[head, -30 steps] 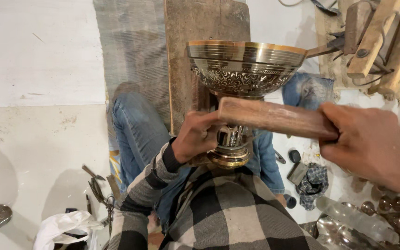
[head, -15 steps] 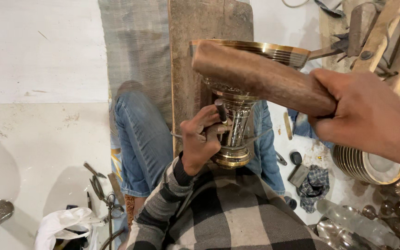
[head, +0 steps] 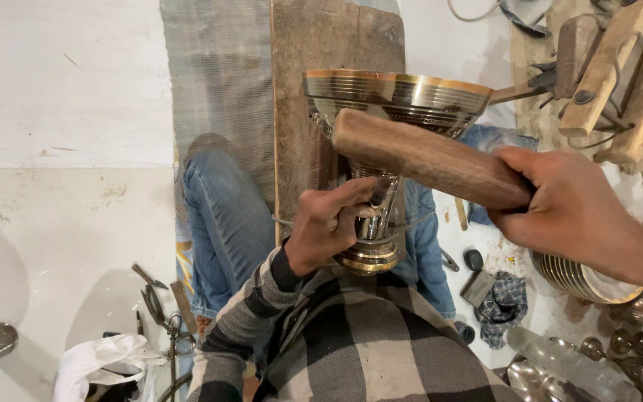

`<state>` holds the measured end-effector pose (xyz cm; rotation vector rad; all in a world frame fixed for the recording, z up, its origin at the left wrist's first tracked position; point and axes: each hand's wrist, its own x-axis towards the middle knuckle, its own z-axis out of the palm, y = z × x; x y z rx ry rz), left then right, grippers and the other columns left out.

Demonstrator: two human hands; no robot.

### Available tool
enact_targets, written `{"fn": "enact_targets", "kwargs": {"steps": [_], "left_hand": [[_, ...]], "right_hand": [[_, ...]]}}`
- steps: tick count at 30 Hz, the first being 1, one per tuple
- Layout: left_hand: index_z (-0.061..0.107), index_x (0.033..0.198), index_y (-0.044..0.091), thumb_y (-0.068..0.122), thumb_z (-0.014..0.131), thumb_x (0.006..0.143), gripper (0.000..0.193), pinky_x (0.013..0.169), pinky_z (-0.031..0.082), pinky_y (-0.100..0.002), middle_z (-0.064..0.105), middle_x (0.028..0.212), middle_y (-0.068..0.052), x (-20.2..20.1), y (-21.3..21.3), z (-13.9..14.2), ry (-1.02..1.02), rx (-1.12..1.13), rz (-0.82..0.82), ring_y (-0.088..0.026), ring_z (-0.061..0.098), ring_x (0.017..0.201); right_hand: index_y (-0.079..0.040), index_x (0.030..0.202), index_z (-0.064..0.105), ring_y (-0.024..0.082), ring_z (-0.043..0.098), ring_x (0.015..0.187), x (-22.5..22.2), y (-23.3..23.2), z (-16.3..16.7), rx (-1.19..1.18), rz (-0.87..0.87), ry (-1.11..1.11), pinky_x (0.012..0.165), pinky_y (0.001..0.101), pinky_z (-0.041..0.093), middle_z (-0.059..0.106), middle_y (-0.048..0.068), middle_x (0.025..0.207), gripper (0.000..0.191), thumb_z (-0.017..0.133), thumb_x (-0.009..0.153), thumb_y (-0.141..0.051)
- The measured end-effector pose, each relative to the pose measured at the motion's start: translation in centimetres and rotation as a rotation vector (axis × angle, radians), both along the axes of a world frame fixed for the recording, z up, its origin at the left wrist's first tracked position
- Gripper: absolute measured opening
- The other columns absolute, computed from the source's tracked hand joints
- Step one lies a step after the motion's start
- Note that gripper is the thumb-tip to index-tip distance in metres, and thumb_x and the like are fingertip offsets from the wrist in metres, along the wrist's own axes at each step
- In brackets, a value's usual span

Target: The person sits on the floor and engraves decorative patterns on the stem of an ornate brass vase, holding a small punch against the metal and striking it with a wooden mallet. They briefly wipe the vase with a cloth partway through, then resume striking the punch around the stem.

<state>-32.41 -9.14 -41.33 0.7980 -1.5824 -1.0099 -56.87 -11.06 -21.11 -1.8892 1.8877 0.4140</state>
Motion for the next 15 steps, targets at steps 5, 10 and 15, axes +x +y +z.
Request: {"fn": "enact_targets", "kwargs": {"steps": [5,10,15], "left_hand": [[0.059,0.138,0.0,-0.015,0.059,0.084,0.056,0.085,0.068,-0.032,0.074,0.117,-0.023,0.5,-0.5,1.0,-0.006,-0.132,-0.094,-0.03,0.077,0.104],[0.066,0.129,0.008,-0.004,0.074,0.082,0.048,0.062,0.061,-0.032,0.078,0.094,-0.014,1.0,-1.0,2.2,-0.158,-0.161,-0.135,-0.021,0.077,0.07],[0.066,0.133,0.012,-0.008,0.069,0.076,0.06,0.055,0.057,-0.036,0.071,0.074,-0.014,1.2,-1.5,3.0,-0.272,-0.146,-0.16,-0.023,0.071,0.059]], "right_hand": [[0.001,0.095,0.069,0.012,0.066,0.048,-3.2,1.5,-3.5,-0.296,0.082,-0.573,0.041,0.0272,0.052,0.072,0.008,0.067,0.029,0.081,0.071,-0.011],[0.001,0.103,0.068,0.017,0.068,0.051,-5.0,3.0,-4.9,-0.277,0.017,-0.329,0.046,0.0313,0.054,0.07,0.01,0.067,0.035,0.074,0.069,-0.005],[-0.002,0.092,0.064,0.021,0.066,0.055,-4.4,4.3,-5.2,-0.304,0.157,-0.093,0.055,0.0362,0.051,0.067,0.012,0.066,0.034,0.083,0.065,-0.011]]}}
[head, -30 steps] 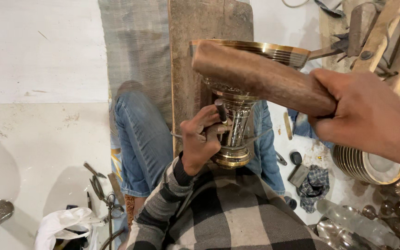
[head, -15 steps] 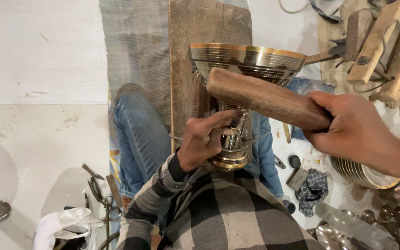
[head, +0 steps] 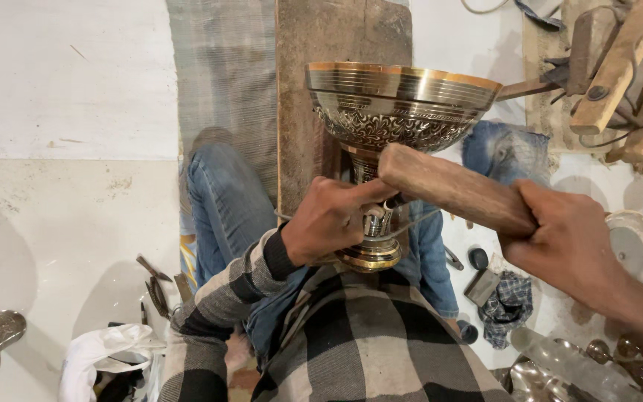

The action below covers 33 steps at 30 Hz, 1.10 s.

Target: The person sits on the floor and engraves decorative patterns on the stem of an ornate brass vase, holding a small punch against the metal and striking it with a wooden mallet. They briefly wipe the vase with a cloth partway through, then resume striking the punch around the stem.

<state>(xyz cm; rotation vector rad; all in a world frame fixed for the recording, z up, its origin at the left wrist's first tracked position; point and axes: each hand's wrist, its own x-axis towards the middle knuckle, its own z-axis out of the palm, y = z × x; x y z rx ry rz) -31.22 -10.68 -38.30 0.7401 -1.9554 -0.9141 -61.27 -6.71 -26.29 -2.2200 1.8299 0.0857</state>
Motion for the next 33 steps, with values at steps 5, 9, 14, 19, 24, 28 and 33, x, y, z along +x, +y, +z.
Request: {"fn": "enact_targets", "kwargs": {"steps": [5,9,14,19,24,28,33], "left_hand": [[0.061,0.132,0.019,-0.006,0.069,0.076,0.062,0.055,0.055,-0.037,0.071,0.074,-0.01,0.1,-0.5,-0.3,-0.015,-0.044,-0.035,-0.024,0.071,0.06],[0.058,0.139,0.021,-0.01,0.061,0.071,0.074,0.055,0.058,-0.033,0.076,0.083,-0.007,-0.2,-0.9,-1.2,-0.012,-0.07,-0.095,-0.022,0.072,0.06],[0.058,0.137,0.025,-0.009,0.063,0.072,0.074,0.05,0.05,-0.031,0.069,0.069,-0.003,-0.1,-1.9,-2.5,0.021,-0.129,-0.227,-0.017,0.062,0.052],[0.059,0.143,0.027,-0.011,0.061,0.069,0.084,0.045,0.043,-0.031,0.057,0.058,-0.005,-0.3,-3.2,-3.1,0.012,-0.229,-0.404,-0.016,0.046,0.044],[0.061,0.142,0.028,-0.01,0.062,0.066,0.085,0.044,0.04,-0.034,0.056,0.054,-0.007,-0.9,-5.0,-2.7,-0.017,-0.353,-0.595,-0.02,0.047,0.042],[0.062,0.139,0.025,-0.005,0.067,0.067,0.079,0.051,0.043,-0.037,0.065,0.069,-0.008,-0.3,-5.5,-2.1,0.075,-0.355,-0.638,-0.023,0.058,0.055],[0.065,0.134,0.016,-0.004,0.066,0.064,0.072,0.058,0.052,-0.033,0.076,0.093,-0.013,0.7,-4.6,-2.1,0.26,-0.163,-0.628,-0.024,0.065,0.06]], "right_hand": [[-0.003,0.091,0.066,0.03,0.066,0.057,0.5,1.9,0.5,0.084,-0.206,0.055,0.056,0.0441,0.05,0.067,0.017,0.065,0.031,0.081,0.066,-0.01],[-0.004,0.093,0.063,0.028,0.063,0.056,0.1,3.3,-0.3,-0.036,-0.224,-0.207,0.05,0.0396,0.051,0.063,0.013,0.068,0.029,0.074,0.068,-0.01],[-0.003,0.093,0.061,0.024,0.067,0.058,-1.1,6.0,-2.3,-0.131,-0.22,-0.214,0.056,0.0382,0.051,0.064,0.015,0.069,0.029,0.076,0.068,-0.008],[-0.004,0.096,0.065,0.021,0.066,0.061,-3.3,8.7,-5.7,-0.33,-0.109,-0.159,0.056,0.0339,0.052,0.066,0.012,0.074,0.028,0.075,0.07,-0.008],[-0.007,0.104,0.065,0.016,0.068,0.067,-5.4,10.8,-8.7,-0.544,-0.006,-0.285,0.056,0.0273,0.053,0.07,0.008,0.084,0.028,0.082,0.083,-0.013],[-0.009,0.094,0.068,0.018,0.062,0.056,-5.9,11.5,-8.4,-0.49,-0.165,0.073,0.053,0.0313,0.052,0.067,0.007,0.073,0.016,0.08,0.085,-0.015],[-0.005,0.1,0.067,0.021,0.066,0.065,-5.2,9.3,-5.1,-0.383,0.009,-0.09,0.057,0.0344,0.053,0.067,0.01,0.079,0.035,0.078,0.068,-0.015]]}}
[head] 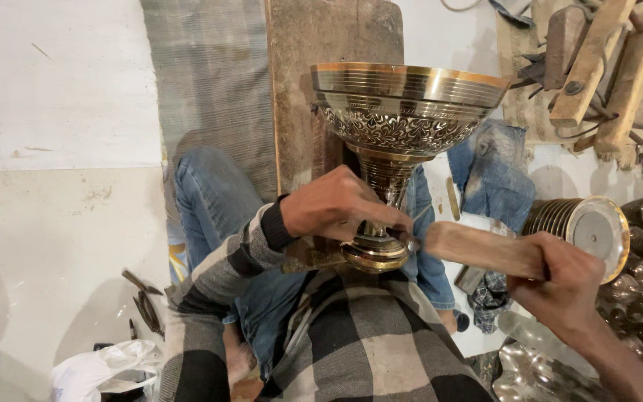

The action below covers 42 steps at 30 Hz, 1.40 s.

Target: The person sits on the floor and engraves decorative patterns on the stem of an ornate brass vase, holding a small punch against the metal and striking it with a wooden mallet. They briefly wipe the vase with a cloth partway through, then resume striking the punch around the stem.

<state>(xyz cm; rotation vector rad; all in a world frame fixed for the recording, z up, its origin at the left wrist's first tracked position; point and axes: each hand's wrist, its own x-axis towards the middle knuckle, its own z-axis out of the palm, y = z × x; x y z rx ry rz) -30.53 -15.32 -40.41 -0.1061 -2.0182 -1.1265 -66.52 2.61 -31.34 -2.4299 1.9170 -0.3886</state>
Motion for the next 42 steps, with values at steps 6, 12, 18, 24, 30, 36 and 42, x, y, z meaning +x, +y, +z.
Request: {"fn": "enact_targets", "kwargs": {"steps": [6,12,18,24,30,36,42], "left_hand": [[0.073,0.127,0.015,-0.007,0.071,0.07,0.061,0.051,0.052,-0.034,0.081,0.086,-0.009,-0.1,3.3,-1.4,-0.137,0.227,0.338,-0.021,0.069,0.054],[0.058,0.137,0.001,-0.009,0.066,0.071,0.068,0.084,0.067,-0.034,0.072,0.124,-0.023,-1.3,6.6,-2.6,0.108,0.388,0.56,-0.029,0.077,0.101],[0.063,0.133,0.006,-0.016,0.062,0.085,0.052,0.082,0.068,-0.031,0.077,0.11,-0.017,-2.3,6.9,-3.4,0.231,0.396,0.699,-0.024,0.081,0.097],[0.058,0.137,0.003,-0.013,0.061,0.099,0.041,0.085,0.069,-0.031,0.077,0.112,-0.017,-2.3,7.1,-2.9,0.249,0.514,0.625,-0.025,0.079,0.099],[0.07,0.115,0.004,-0.009,0.069,0.095,0.024,0.074,0.065,-0.028,0.079,0.095,-0.012,-1.8,6.8,-2.0,0.158,0.422,0.659,-0.02,0.081,0.083],[0.067,0.118,-0.003,-0.015,0.059,0.09,0.031,0.072,0.067,-0.029,0.078,0.098,-0.015,-1.4,6.1,-1.6,0.181,0.461,0.545,-0.022,0.08,0.085],[0.056,0.134,0.0,-0.012,0.062,0.098,0.038,0.077,0.065,-0.033,0.076,0.104,-0.017,-3.2,9.7,-0.7,0.74,1.07,0.767,-0.024,0.077,0.09]], "right_hand": [[-0.006,0.103,0.072,0.019,0.063,0.054,3.5,-5.2,6.4,0.332,-0.137,-0.01,0.048,0.0347,0.051,0.067,0.009,0.071,0.032,0.079,0.072,-0.013],[-0.015,0.105,0.07,0.016,0.068,0.059,8.5,-11.1,11.7,0.722,-0.233,0.521,0.059,0.0322,0.057,0.068,0.003,0.073,0.031,0.079,0.077,-0.025],[-0.014,0.106,0.069,0.014,0.068,0.064,11.3,-13.7,12.2,0.692,-0.136,0.882,0.065,0.031,0.053,0.071,0.003,0.073,0.032,0.079,0.078,-0.028],[-0.007,0.104,0.072,0.021,0.065,0.056,10.0,-12.9,10.8,0.605,-0.106,0.01,0.051,0.0383,0.053,0.068,0.006,0.07,0.036,0.082,0.071,-0.017],[-0.015,0.099,0.068,0.014,0.064,0.057,8.2,-12.8,9.8,0.592,-0.023,0.578,0.055,0.0308,0.056,0.069,0.001,0.071,0.032,0.085,0.073,-0.023],[-0.012,0.095,0.068,0.014,0.067,0.057,8.6,-11.7,8.8,0.463,-0.043,0.581,0.055,0.0311,0.055,0.068,0.002,0.07,0.024,0.081,0.077,-0.023],[-0.001,0.132,0.06,0.018,0.069,0.074,6.8,-13.9,1.6,-0.065,0.068,-0.865,0.066,0.0317,0.059,0.068,0.009,0.108,0.042,0.081,0.101,-0.02]]}}
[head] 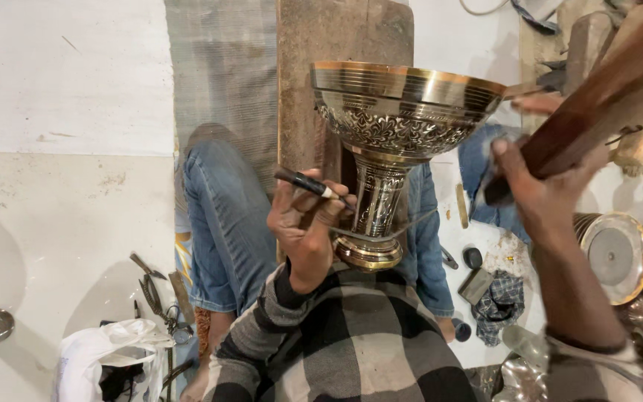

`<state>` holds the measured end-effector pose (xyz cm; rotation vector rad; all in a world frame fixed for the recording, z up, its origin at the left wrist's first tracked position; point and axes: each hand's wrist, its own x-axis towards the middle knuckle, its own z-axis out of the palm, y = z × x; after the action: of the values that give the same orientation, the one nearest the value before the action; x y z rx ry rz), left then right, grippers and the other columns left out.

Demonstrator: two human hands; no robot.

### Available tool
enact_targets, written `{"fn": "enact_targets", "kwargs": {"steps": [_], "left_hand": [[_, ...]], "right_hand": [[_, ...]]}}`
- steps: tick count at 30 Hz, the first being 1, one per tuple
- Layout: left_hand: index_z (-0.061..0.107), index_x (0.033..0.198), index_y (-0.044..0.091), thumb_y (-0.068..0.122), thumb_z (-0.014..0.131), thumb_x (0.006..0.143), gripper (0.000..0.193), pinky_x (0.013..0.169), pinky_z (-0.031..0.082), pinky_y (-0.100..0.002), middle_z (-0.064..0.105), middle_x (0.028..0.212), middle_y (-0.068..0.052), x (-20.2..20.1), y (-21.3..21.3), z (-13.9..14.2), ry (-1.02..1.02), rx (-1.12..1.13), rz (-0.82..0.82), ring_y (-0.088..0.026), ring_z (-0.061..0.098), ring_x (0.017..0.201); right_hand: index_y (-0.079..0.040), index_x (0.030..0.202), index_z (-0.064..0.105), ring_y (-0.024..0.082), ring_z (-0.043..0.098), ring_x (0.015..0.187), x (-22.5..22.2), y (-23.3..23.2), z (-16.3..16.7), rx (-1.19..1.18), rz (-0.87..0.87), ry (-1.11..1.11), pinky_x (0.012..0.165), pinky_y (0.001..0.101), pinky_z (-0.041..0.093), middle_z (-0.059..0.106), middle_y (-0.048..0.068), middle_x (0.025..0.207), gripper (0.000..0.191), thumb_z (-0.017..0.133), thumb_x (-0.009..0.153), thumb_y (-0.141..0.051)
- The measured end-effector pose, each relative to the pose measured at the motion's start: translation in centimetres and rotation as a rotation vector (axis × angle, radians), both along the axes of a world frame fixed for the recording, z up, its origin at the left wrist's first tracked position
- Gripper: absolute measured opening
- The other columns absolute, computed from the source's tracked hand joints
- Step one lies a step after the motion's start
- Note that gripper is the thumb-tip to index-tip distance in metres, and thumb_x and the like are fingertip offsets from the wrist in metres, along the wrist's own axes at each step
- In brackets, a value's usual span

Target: The person sits on the floor and engraves decorative patterns on the stem of an ornate brass vase, holding a small punch against the metal and striking it with a wooden mallet. They briefly wipe the vase with a cloth partway through, then resume striking the punch around the stem.

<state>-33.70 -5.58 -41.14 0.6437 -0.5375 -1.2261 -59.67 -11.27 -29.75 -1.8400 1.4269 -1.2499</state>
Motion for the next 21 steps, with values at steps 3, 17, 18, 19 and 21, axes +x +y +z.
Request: {"fn": "enact_targets", "kwargs": {"steps": [3,17,18,19,21], "left_hand": [[0.056,0.135,-0.002,-0.011,0.065,0.098,0.039,0.081,0.065,-0.035,0.076,0.107,-0.018,-1.1,1.5,0.1,0.069,-0.078,-0.101,-0.024,0.076,0.093],[0.053,0.133,-0.004,-0.01,0.063,0.098,0.037,0.088,0.063,-0.034,0.074,0.109,-0.017,0.6,-0.8,1.2,-0.178,0.048,0.006,-0.023,0.076,0.098],[0.053,0.133,-0.003,-0.011,0.063,0.097,0.038,0.087,0.064,-0.033,0.074,0.107,-0.016,0.8,-1.0,1.4,-0.177,0.039,-0.025,-0.023,0.076,0.098],[0.054,0.133,-0.003,-0.012,0.062,0.097,0.037,0.087,0.064,-0.032,0.075,0.107,-0.016,0.8,-1.2,1.6,-0.222,0.027,-0.047,-0.022,0.076,0.097],[0.057,0.133,-0.004,-0.014,0.059,0.097,0.037,0.085,0.063,-0.03,0.076,0.107,-0.016,0.8,-1.8,1.9,-0.31,-0.005,-0.087,-0.021,0.077,0.097]], "right_hand": [[-0.004,0.142,0.049,0.016,0.062,0.067,-1.3,-4.0,-4.7,0.138,-0.035,-0.35,0.058,0.031,0.058,0.071,0.004,0.123,0.065,0.081,0.09,-0.028],[0.004,0.128,0.063,0.017,0.065,0.069,1.5,-1.7,-5.0,-0.082,-0.117,-0.157,0.061,0.0304,0.054,0.07,0.013,0.106,0.048,0.085,0.102,-0.03],[0.005,0.127,0.063,0.018,0.066,0.072,1.7,-0.2,-6.0,-0.133,-0.145,-0.147,0.064,0.0309,0.056,0.07,0.014,0.106,0.044,0.084,0.105,-0.027],[0.006,0.126,0.063,0.019,0.067,0.075,1.9,1.5,-7.1,-0.182,-0.174,-0.134,0.067,0.0314,0.057,0.07,0.016,0.107,0.04,0.084,0.108,-0.024],[-0.002,0.111,0.067,0.014,0.07,0.062,2.6,4.4,-10.0,-0.08,-0.164,-0.282,0.058,0.0276,0.061,0.07,0.007,0.084,0.025,0.078,0.1,-0.022]]}}
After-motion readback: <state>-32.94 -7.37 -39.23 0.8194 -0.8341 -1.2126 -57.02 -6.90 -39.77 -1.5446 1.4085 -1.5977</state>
